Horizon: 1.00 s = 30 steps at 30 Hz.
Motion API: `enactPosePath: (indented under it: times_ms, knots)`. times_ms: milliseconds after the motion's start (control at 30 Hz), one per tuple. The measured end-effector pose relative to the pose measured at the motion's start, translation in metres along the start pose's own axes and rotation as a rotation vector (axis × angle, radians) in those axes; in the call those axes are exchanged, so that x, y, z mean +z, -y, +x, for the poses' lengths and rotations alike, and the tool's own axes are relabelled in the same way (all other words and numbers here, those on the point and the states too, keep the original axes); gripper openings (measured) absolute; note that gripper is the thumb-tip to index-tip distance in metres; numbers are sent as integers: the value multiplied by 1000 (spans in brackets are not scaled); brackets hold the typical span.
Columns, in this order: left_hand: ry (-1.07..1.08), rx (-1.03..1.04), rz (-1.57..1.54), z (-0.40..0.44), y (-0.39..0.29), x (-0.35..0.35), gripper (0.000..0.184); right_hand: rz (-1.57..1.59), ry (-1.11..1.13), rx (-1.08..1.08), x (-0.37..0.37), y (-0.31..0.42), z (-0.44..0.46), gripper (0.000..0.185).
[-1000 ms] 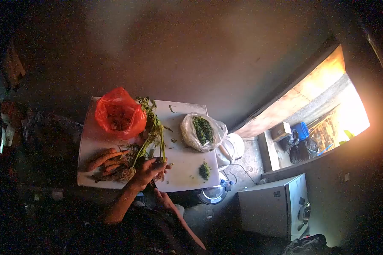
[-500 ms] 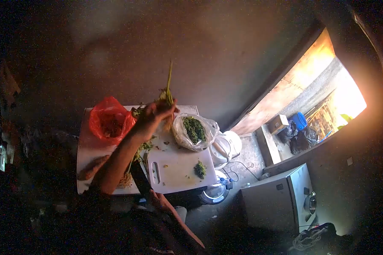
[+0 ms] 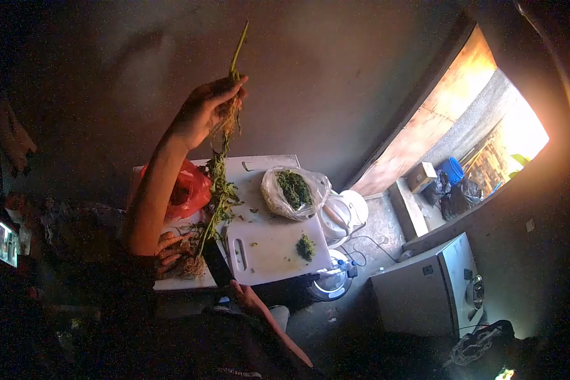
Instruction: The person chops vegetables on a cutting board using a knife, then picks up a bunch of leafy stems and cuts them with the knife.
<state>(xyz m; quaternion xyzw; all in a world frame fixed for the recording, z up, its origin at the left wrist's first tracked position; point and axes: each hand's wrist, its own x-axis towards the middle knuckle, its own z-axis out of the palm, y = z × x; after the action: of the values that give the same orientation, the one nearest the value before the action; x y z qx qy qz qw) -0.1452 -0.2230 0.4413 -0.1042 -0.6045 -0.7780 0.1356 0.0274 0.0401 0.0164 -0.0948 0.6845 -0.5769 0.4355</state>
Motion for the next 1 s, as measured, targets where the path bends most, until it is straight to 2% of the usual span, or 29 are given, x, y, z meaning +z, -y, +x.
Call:
enactPosePath:
  times_ms: [100,167,267,400,500,600,700,767,800,833,867,900,933,1000]
  knots:
    - [26,52,0,2,-20,-5,38,-107,-44,-37,-1,-13,6,41]
    - [68,108,-4,6,-33,-8,40,-10,-21,68,-1,-4,0,40]
    - [43,168,14,5,-63,1,40,9,0,19,-9,-48,29,39]
    - [110,315,73,4,-93,1,42,35,0,-72,-6,-18,10,39]
    - [106,337,151,-9,-104,1,41,-135,-47,-85,-5,-25,13,41]
    - [79,282,229,-32,-88,-1,41,228,-33,21,0,-15,0,43]
    - [52,208,243,-60,-38,-8,36,109,27,-20,1,23,-30,44]
    - [-3,93,139,-86,8,-11,29,223,40,125,-1,36,-46,43]
    - [-43,26,88,-99,39,-13,25,246,15,99,-3,36,-50,44]
    - [-52,64,232,-108,78,-21,24,250,16,101,-7,39,-58,44]
    - [-77,-121,263,-123,113,-25,22,243,6,47,-11,42,-68,45]
    - [-77,-24,206,-140,158,-24,22,235,-6,-6,-17,43,-75,47]
    - [-98,-162,137,-161,207,-26,23,144,-69,31,-31,15,-67,49]
    - [-23,-253,171,-202,271,-13,28,201,-150,86,-43,24,-83,52]
